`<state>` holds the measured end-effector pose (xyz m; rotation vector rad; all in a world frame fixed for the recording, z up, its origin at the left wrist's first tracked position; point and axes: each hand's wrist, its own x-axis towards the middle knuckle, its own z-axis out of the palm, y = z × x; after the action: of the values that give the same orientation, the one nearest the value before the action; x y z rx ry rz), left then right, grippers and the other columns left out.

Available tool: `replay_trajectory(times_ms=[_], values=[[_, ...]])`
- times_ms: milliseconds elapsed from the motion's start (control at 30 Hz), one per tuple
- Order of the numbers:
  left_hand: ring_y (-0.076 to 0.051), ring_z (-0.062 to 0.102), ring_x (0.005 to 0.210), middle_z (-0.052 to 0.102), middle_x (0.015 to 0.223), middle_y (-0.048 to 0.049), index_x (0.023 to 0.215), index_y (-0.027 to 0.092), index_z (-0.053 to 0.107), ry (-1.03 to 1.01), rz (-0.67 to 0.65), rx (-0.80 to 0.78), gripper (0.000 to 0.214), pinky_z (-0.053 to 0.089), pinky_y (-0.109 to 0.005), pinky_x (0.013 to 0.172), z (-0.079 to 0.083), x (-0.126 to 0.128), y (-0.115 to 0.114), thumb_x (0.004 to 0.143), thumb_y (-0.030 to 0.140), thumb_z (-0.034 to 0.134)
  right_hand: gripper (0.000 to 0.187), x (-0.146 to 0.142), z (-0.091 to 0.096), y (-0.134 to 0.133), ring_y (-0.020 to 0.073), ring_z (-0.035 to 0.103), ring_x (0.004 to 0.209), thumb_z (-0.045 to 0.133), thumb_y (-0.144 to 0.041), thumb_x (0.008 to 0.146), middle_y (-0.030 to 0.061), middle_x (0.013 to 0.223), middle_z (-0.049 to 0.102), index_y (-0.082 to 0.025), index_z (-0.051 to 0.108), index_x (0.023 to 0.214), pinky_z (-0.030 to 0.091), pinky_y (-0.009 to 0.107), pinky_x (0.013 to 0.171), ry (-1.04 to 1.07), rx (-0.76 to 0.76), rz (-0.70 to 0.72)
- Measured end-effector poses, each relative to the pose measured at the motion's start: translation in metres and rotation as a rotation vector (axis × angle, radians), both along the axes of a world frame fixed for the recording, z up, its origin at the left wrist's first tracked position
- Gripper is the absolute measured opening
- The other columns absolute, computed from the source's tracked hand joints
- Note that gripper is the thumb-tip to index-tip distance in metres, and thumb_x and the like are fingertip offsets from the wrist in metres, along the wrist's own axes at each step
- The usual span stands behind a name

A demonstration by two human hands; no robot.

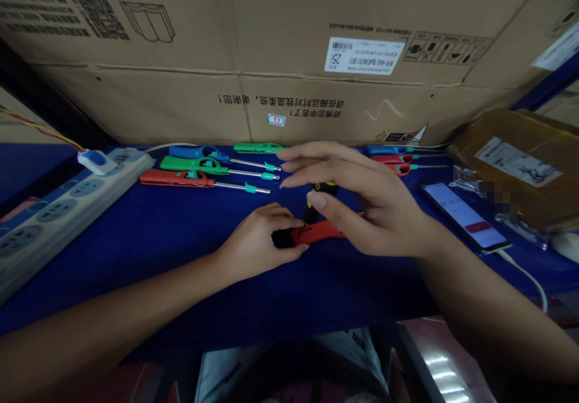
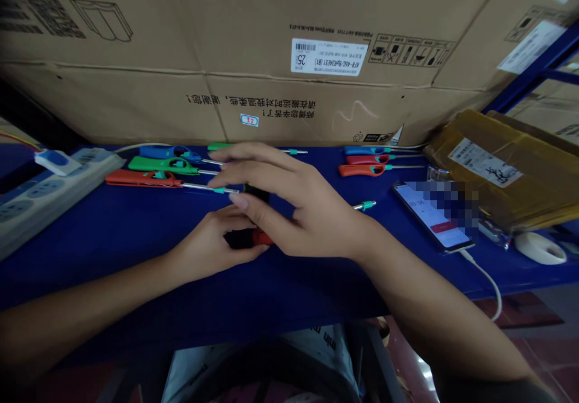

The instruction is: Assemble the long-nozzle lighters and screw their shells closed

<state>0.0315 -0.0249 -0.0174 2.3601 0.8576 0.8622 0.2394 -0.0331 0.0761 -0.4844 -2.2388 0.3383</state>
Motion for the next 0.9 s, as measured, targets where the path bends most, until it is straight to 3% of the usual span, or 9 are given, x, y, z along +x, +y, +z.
replay_trajectory(times_ms=[100,267,333,433,533,633,700,800,900], values=[[-0.023,0.070,0.092,0.076,0.099,-0.0074,0.106,0.017,0.077,-0.003,-0.005,0.001,0.025,0.056,-0.040,0.088,0.000,0.000,0.000,0.083,0.028,0.076,0.037,0.002,-0.001,0.001,0.0184,0.063,0.127,0.051,-0.011,0.100,0.0102,0.137,0.066,-0.017,0.061,0.136,0.053,0.036,0.106,-0.015,-0.134,0.157],[-0.023,0.070,0.092,0.077,0.097,-0.0054,0.105,0.019,0.077,0.020,0.002,0.013,0.024,0.057,-0.039,0.087,0.000,0.000,0.000,0.082,0.026,0.077,0.032,-0.002,-0.012,0.003,0.0164,0.074,0.091,0.078,-0.022,0.087,0.0018,0.096,0.079,-0.021,0.074,0.118,0.060,0.032,0.093,0.186,-0.002,-0.105],[-0.022,0.070,0.090,0.076,0.096,-0.0052,0.107,0.019,0.077,0.015,0.006,0.021,0.026,0.057,-0.038,0.086,0.000,0.000,0.000,0.082,0.027,0.077,0.038,0.000,-0.012,0.004,0.0187,0.073,0.104,0.072,-0.023,0.091,0.0049,0.117,0.077,-0.023,0.069,0.129,0.059,0.034,0.098,0.145,-0.026,-0.097],[-0.021,0.070,0.087,0.075,0.094,-0.0048,0.107,0.020,0.077,0.001,0.003,0.034,0.025,0.058,-0.037,0.083,0.000,0.000,0.000,0.083,0.028,0.077,0.051,0.005,-0.008,0.006,0.0197,0.064,0.126,0.053,-0.016,0.101,0.0091,0.150,0.058,-0.023,0.048,0.151,0.056,0.036,0.104,0.028,-0.184,0.086],[-0.022,0.071,0.091,0.076,0.099,-0.0054,0.105,0.021,0.077,0.005,-0.003,0.037,0.024,0.058,-0.038,0.086,-0.001,0.000,0.000,0.083,0.028,0.077,0.044,0.006,-0.007,0.007,0.0172,0.071,0.112,0.059,-0.014,0.098,0.0077,0.127,0.072,-0.020,0.058,0.142,0.059,0.032,0.097,0.060,-0.171,0.115],[-0.023,0.071,0.091,0.077,0.098,-0.0053,0.104,0.020,0.077,0.018,-0.002,0.018,0.023,0.057,-0.038,0.087,0.000,0.000,-0.001,0.083,0.026,0.077,0.032,0.003,-0.009,0.006,0.0164,0.074,0.095,0.074,-0.020,0.090,0.0039,0.103,0.079,-0.019,0.072,0.122,0.060,0.029,0.091,0.115,0.061,-0.051],[-0.023,0.071,0.091,0.076,0.097,-0.0057,0.103,0.018,0.077,0.010,-0.006,0.016,0.021,0.057,-0.038,0.085,0.000,0.000,-0.001,0.083,0.026,0.076,0.038,0.002,-0.008,0.004,0.0179,0.072,0.105,0.070,-0.019,0.092,0.0066,0.114,0.077,-0.019,0.067,0.130,0.057,0.032,0.099,0.049,0.120,-0.073],[-0.023,0.070,0.089,0.075,0.091,-0.0057,0.093,0.017,0.076,-0.019,-0.011,0.031,0.013,0.057,-0.037,0.083,0.000,0.000,-0.001,0.083,0.026,0.075,0.051,0.002,-0.005,0.000,0.0182,0.065,0.124,0.055,-0.012,0.098,0.0090,0.137,0.067,-0.019,0.050,0.149,0.050,0.036,0.110,-0.073,0.011,0.035],[-0.022,0.070,0.083,0.073,0.083,-0.0037,0.085,0.018,0.074,-0.017,-0.001,0.023,0.009,0.057,-0.036,0.079,-0.002,0.000,0.000,0.083,0.026,0.075,0.042,0.000,-0.006,-0.002,0.0178,0.069,0.113,0.061,-0.016,0.097,0.0064,0.126,0.073,-0.021,0.059,0.139,0.055,0.034,0.103,-0.026,0.020,0.020]])
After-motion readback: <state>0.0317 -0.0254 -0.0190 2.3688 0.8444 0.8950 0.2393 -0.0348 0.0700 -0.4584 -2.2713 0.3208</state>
